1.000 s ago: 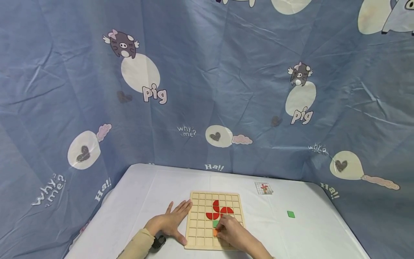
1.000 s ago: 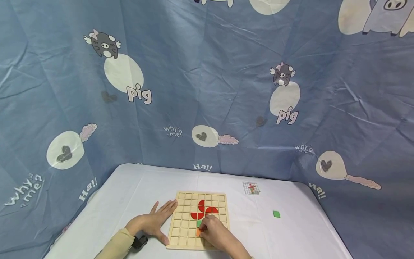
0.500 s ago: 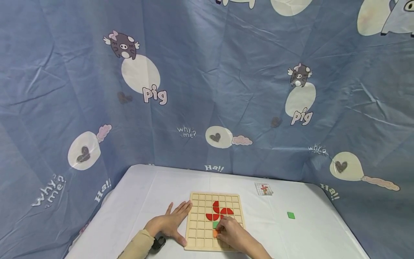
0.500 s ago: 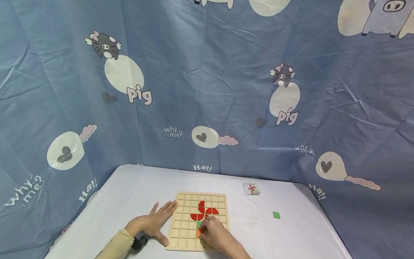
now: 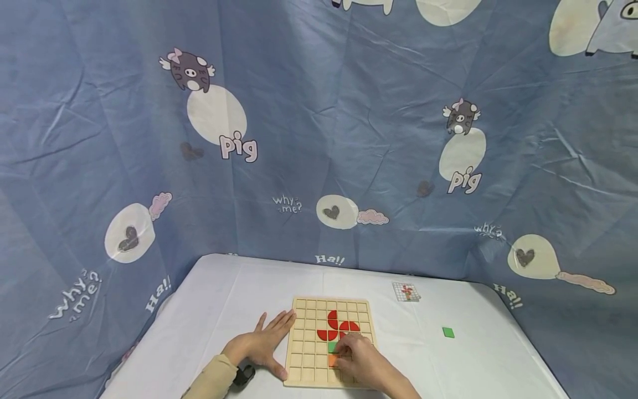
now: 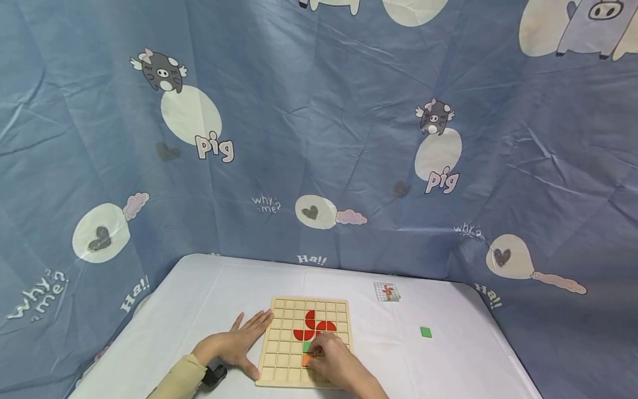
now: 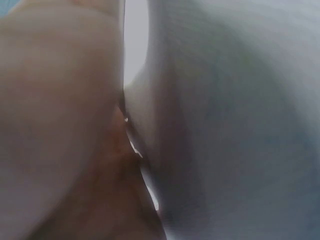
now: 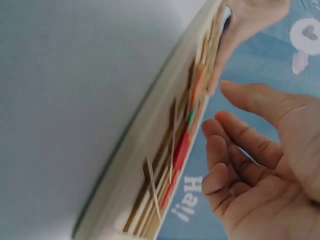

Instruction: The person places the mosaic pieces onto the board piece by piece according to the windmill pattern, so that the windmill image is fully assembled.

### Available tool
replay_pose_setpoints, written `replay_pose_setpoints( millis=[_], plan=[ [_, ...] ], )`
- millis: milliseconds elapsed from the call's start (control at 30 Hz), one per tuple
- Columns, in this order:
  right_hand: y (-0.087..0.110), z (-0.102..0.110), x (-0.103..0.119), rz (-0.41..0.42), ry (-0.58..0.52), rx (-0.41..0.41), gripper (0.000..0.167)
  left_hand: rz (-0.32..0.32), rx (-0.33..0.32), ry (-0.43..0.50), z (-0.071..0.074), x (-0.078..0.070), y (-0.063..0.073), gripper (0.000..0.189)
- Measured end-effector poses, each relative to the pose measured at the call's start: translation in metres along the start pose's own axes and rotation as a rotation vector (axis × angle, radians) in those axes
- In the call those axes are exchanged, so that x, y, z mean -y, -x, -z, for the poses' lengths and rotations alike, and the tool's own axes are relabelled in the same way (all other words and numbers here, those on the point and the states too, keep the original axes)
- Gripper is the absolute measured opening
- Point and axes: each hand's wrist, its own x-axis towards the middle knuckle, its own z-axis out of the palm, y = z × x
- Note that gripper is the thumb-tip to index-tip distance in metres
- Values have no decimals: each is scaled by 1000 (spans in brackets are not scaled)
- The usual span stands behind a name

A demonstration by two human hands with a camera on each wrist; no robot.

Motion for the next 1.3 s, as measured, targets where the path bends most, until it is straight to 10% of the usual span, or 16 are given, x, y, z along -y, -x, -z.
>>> replay_pose_setpoints(
  millis=[267, 567, 1300],
  plan=[
    [12, 28, -18, -45, -61, -160, 21, -4, -5, 3, 0, 0, 0, 134],
    [26, 73, -60, -303, -15, -504, 25, 0, -4, 4, -2, 2, -1, 135],
    [64, 115, -145, -648, 61, -727, 37, -19, -2, 5, 0, 3, 0, 133]
  ],
)
